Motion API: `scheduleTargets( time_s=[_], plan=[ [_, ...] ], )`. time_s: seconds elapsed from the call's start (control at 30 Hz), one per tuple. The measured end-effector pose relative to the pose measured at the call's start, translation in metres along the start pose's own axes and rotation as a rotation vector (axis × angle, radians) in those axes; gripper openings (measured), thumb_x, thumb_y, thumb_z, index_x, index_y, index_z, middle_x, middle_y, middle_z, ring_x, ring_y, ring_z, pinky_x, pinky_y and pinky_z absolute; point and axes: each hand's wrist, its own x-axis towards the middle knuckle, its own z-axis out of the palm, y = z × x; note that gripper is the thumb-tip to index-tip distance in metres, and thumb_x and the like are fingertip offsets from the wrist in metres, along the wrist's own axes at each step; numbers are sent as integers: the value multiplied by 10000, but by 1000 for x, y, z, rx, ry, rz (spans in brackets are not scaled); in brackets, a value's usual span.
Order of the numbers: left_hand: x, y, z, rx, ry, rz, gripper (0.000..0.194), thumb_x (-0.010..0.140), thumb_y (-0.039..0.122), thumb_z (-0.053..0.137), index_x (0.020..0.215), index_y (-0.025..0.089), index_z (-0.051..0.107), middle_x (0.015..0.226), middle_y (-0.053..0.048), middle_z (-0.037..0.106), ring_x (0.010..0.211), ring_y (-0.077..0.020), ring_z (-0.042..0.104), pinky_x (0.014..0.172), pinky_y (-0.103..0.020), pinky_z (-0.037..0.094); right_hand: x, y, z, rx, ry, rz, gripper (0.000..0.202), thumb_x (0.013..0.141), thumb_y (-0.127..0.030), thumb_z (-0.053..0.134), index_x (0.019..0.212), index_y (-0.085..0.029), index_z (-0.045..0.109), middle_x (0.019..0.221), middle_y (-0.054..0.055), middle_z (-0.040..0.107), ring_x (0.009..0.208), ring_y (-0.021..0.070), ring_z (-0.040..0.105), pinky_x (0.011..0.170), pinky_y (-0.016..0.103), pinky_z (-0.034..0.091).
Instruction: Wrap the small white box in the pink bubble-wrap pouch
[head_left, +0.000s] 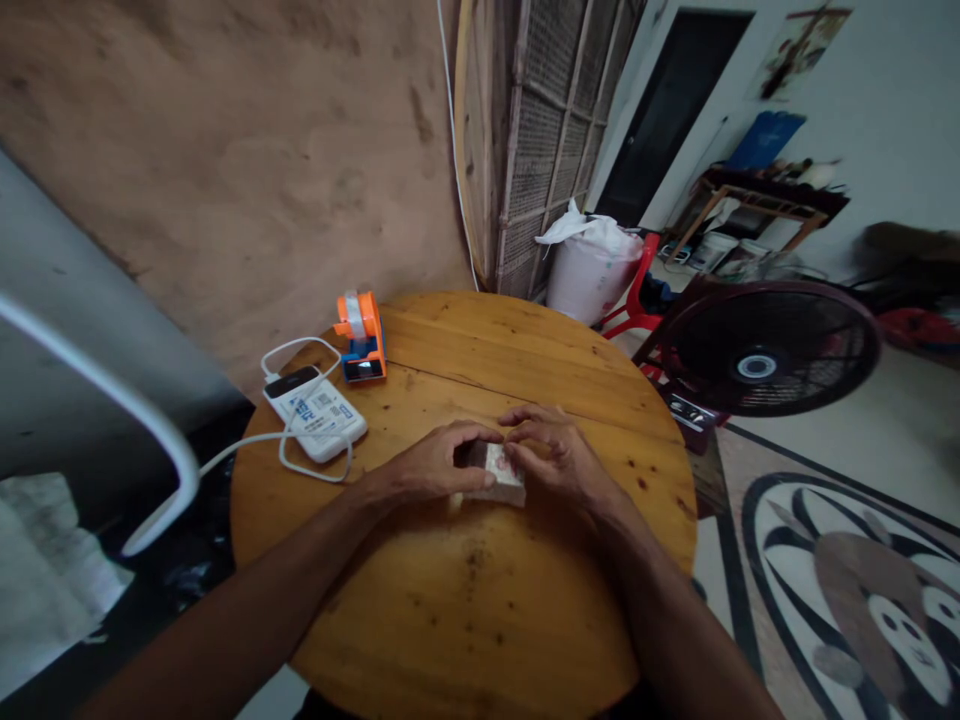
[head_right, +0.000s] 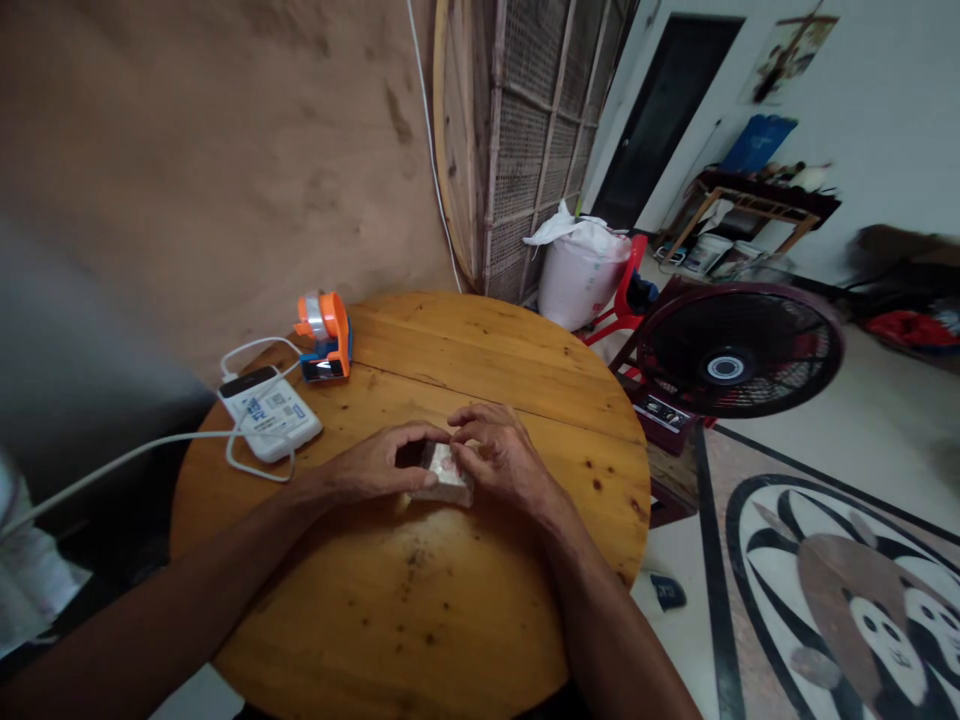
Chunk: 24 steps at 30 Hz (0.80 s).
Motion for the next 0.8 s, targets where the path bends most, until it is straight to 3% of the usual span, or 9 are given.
scheduleTargets(
  time_s=[0.27, 0.43, 0.8],
  plan=[
    [0, 3, 2, 28, -5, -12, 399, 710, 256, 657, 1109, 244, 671, 1133, -43, 671, 1022, -257, 605, 900, -358, 454, -1, -5, 1, -28, 6, -3, 128, 889, -257, 550, 822, -221, 653, 1079, 60, 646, 1020, 212, 591, 907, 408, 418],
    [-1, 8, 3, 90, -32, -19, 394, 741, 265, 633, 1131, 220, 639, 1133, -31, 655, 1013, -221, 594, 890, -341, 458, -1, -4, 0, -43, -56, -7, 114, 873, -204, 564, 807, -202, 657, 1088, 62, 629, 1025, 205, 584, 910, 401, 422],
    [-1, 9, 3, 112, -29, -11, 373, 749, 248, 617, 1120, 218, 637, 1122, -32, 658, 1008, -210, 596, 889, -333, 460, -2, -3, 0, 52, -35, 42, 129, 865, -232, 584, 798, -205, 691, 1055, 52, 635, 986, 192, 597, 892, 374, 432]
  ],
)
